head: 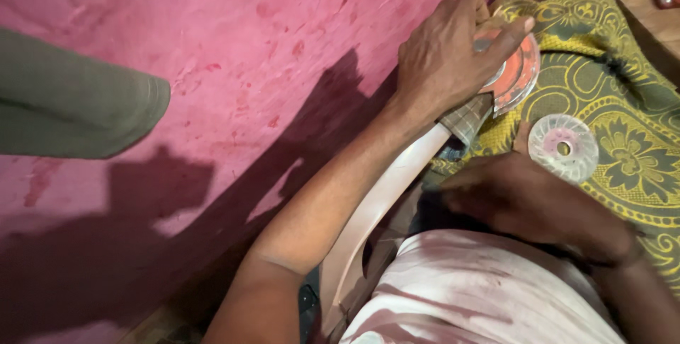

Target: The person assembles a circular plastic component by winding a spool of material around its center and fitting parts together by hand.

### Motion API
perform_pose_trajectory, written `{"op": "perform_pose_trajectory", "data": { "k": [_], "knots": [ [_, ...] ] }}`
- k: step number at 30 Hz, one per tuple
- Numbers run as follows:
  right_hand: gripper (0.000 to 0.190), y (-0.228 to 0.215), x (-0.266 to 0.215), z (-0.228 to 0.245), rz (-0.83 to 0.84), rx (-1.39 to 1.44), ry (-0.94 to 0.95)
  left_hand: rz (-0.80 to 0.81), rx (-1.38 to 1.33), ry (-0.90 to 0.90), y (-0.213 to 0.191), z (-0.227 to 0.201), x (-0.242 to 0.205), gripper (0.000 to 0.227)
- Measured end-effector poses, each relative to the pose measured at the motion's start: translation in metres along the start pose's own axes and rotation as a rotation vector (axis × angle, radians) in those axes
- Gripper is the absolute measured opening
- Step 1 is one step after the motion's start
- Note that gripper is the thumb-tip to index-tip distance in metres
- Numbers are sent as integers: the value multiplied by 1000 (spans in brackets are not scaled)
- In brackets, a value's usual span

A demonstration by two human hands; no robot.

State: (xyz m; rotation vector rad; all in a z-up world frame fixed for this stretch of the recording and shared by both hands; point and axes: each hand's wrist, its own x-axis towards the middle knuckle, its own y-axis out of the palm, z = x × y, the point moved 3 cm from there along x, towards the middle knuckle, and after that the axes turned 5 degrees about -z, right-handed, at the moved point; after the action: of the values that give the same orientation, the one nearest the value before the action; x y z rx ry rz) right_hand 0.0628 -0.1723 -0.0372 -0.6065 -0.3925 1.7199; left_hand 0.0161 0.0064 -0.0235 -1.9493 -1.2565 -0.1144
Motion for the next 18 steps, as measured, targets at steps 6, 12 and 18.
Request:
{"op": "perform_pose_trajectory", "data": {
  "k": [6, 12, 18],
  "knots": [
    [27, 112, 63, -7, 523, 196, -443, 16, -15, -7, 7, 3, 1, 59],
    [26, 97, 53, -54, 475, 139, -116, -154, -81, 180, 20, 14, 2, 56],
    [25, 44, 19, -65, 102, 389, 228, 101, -295, 72, 55, 34, -1, 59]
  ]
}}
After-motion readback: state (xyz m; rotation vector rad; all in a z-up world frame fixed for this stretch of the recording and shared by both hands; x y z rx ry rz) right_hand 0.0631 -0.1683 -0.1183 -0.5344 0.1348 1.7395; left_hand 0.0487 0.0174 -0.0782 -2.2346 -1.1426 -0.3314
